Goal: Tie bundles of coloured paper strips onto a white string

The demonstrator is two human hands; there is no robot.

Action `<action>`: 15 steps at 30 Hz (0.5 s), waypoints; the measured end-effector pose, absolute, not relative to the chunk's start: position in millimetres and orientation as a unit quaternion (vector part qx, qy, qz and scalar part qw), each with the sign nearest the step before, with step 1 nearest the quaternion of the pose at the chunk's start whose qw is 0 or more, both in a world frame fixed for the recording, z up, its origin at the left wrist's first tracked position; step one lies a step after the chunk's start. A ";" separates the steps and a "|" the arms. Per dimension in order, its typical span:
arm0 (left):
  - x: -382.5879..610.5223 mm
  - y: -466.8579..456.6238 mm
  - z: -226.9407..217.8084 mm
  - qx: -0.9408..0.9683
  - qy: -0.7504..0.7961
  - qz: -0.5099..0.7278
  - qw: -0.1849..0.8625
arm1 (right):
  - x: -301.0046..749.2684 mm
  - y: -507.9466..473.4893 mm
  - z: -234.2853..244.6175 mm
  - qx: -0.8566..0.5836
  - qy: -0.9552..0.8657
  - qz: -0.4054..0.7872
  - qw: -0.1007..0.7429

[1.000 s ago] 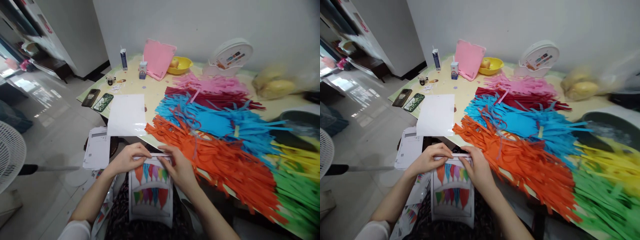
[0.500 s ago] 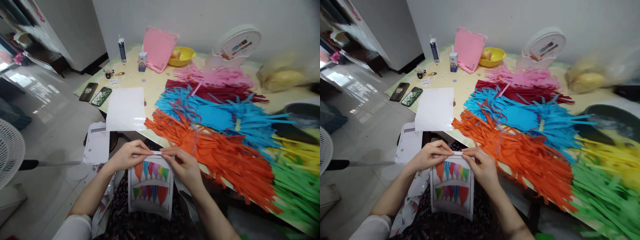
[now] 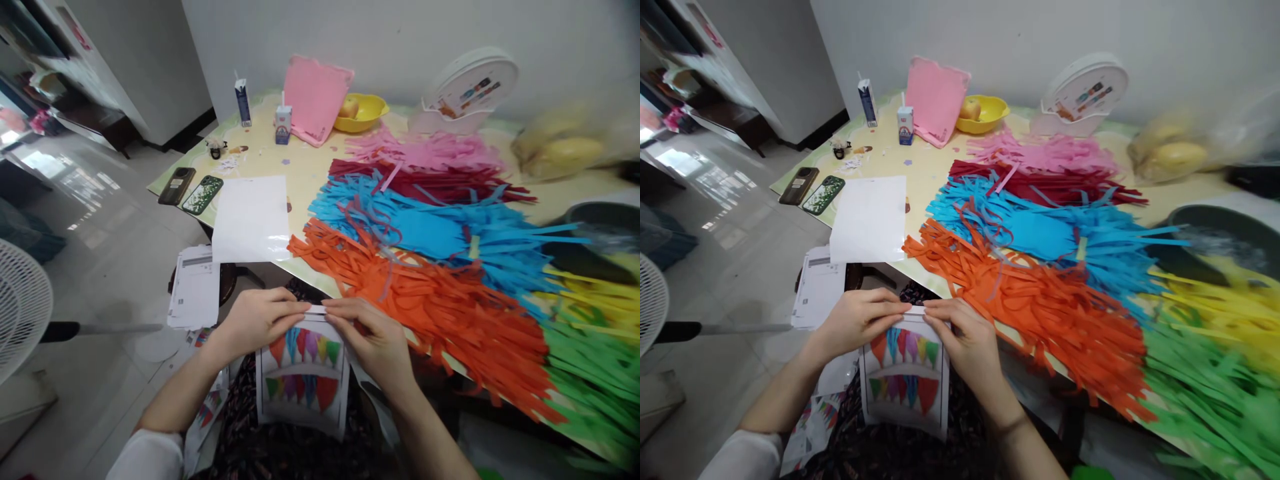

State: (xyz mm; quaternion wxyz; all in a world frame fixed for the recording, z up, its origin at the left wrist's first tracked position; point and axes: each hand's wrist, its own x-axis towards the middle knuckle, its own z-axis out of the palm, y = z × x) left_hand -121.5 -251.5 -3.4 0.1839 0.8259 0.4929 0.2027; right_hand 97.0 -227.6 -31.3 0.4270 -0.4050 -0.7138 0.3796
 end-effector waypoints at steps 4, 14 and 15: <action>-116.1 -255.4 1.3 0.836 0.510 0.181 0.086 | 96.2 -228.1 -28.6 -0.400 -0.719 0.378 0.424; -134.8 -261.7 5.9 0.708 0.559 0.370 0.221 | 91.5 -224.0 -25.5 -0.386 -0.672 0.453 0.441; -140.4 -264.6 4.9 0.663 0.580 0.402 0.251 | 87.2 -224.4 -23.1 -0.388 -0.660 0.447 0.463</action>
